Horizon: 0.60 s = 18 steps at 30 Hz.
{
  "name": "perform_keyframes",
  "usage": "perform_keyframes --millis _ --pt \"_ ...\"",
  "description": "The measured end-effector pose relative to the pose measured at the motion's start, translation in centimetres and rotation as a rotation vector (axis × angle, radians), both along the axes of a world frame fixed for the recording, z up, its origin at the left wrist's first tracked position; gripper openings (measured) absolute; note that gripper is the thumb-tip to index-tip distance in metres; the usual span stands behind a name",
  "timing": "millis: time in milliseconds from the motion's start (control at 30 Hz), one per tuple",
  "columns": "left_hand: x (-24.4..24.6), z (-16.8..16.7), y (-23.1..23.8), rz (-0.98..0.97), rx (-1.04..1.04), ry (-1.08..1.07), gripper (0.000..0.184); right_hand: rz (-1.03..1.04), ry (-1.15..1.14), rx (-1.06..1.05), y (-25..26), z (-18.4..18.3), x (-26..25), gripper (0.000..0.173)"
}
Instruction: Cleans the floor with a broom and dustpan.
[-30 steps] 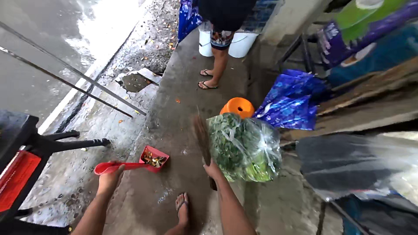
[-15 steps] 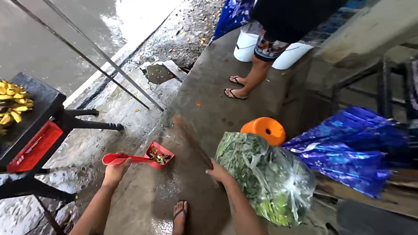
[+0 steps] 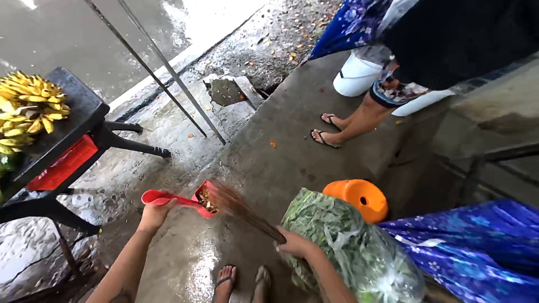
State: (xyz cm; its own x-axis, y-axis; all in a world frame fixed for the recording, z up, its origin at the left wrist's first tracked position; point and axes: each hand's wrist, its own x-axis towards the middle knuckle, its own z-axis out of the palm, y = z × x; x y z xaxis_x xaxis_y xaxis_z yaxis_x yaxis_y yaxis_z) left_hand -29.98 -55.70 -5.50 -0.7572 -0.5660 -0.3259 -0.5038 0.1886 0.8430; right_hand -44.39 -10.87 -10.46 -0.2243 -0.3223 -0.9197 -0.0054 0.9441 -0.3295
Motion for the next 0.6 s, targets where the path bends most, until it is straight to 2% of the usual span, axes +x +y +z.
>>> perform_keyframes --millis 100,167,233,300,367,433,500,600 --pt "2.7 0.4 1.0 0.084 0.004 0.090 0.037 -0.038 0.185 0.005 -3.8 -0.6 -6.4 0.088" --pt "4.3 0.5 1.8 0.172 0.007 0.115 0.036 -0.002 0.304 0.055 -8.1 -2.8 -10.5 0.089" --pt "5.1 0.0 2.1 0.224 0.014 0.132 0.034 0.050 0.340 0.116 -11.4 -5.6 -11.9 0.091" --pt "5.0 -0.8 1.8 0.251 0.031 0.119 0.035 0.178 0.275 0.173 -13.0 -7.0 -11.0 0.089" --pt "4.7 -1.0 0.8 0.271 0.065 0.081 0.034 0.334 0.149 0.180 -12.4 -7.1 -8.4 0.084" --pt "4.9 -0.8 -0.3 0.244 0.089 0.038 0.033 0.395 0.030 0.110 -9.7 -6.1 -5.9 0.083" --pt "6.1 -0.7 -1.3 0.196 0.065 0.034 0.036 0.356 -0.036 0.030 -6.7 -3.4 -4.3 0.083" --pt "9.3 0.0 -1.6 0.157 0.037 0.018 0.040 0.152 -0.040 0.019 -2.6 0.9 -3.2 0.086"
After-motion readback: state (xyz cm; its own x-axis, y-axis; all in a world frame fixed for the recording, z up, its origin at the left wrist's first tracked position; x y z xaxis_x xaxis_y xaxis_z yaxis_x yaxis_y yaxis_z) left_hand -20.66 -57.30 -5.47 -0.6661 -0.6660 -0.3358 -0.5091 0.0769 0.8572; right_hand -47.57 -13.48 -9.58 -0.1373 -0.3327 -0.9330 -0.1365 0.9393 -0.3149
